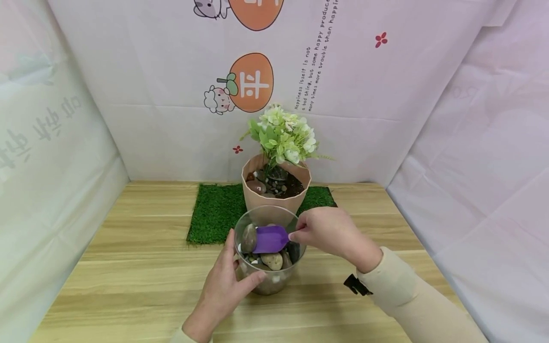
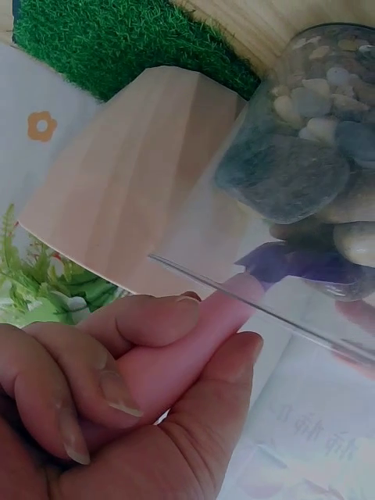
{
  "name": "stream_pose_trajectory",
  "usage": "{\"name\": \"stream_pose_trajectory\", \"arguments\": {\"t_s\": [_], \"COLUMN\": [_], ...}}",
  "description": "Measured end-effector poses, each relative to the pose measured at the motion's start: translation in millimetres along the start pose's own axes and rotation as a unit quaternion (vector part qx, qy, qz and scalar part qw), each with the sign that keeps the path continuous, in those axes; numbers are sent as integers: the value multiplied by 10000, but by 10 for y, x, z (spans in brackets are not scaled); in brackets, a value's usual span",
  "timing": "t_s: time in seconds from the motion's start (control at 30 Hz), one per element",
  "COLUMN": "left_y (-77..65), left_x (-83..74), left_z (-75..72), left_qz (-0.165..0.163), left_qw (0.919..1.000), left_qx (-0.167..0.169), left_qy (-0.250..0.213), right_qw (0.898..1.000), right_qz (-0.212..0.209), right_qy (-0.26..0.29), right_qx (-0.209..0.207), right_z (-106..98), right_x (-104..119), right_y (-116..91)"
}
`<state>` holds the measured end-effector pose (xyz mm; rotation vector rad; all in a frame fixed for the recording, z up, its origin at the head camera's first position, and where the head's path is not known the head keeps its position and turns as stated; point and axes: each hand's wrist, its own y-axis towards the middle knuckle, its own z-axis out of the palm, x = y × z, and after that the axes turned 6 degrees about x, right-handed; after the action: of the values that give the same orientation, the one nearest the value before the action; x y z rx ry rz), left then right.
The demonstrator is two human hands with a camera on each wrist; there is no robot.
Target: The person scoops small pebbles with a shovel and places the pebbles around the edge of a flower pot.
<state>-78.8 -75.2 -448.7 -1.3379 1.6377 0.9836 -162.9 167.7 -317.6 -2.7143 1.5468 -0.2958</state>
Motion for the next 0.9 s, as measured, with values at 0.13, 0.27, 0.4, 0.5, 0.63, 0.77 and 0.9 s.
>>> {"name": "stream_pose_trajectory", "arguments": {"t_s": [0.13,0.27,0.4,0.5,0.63,0.77,0.9], "left_y": [0,3,3,2,1,-3,-5], "left_x": [-1,-3,-4,-6,-8,-9,-4], "left_z": [-6,-10,-10,-9,-8,-6,0], "left_qz": [1,-13,-25,-25,-24,-20,40], "left_qw": [10000,10000,10000,10000,10000,10000,10000], "left_qx": [-5,5,17,22,14,1,-18], "left_qy": [8,28,46,48,43,45,58], "right_qw": [9999,9999,9991,9987,9989,9992,9992], "right_qz": [-19,85,183,157,32,-70,-134], "right_qy": [-116,84,360,463,461,382,374], "right_qx": [-89,29,143,148,94,-9,-79], "right_z": [17,39,59,65,75,85,92], "right_x": [33,17,-12,-25,-27,-13,0], "right_y": [-7,6,16,16,14,10,8]}}
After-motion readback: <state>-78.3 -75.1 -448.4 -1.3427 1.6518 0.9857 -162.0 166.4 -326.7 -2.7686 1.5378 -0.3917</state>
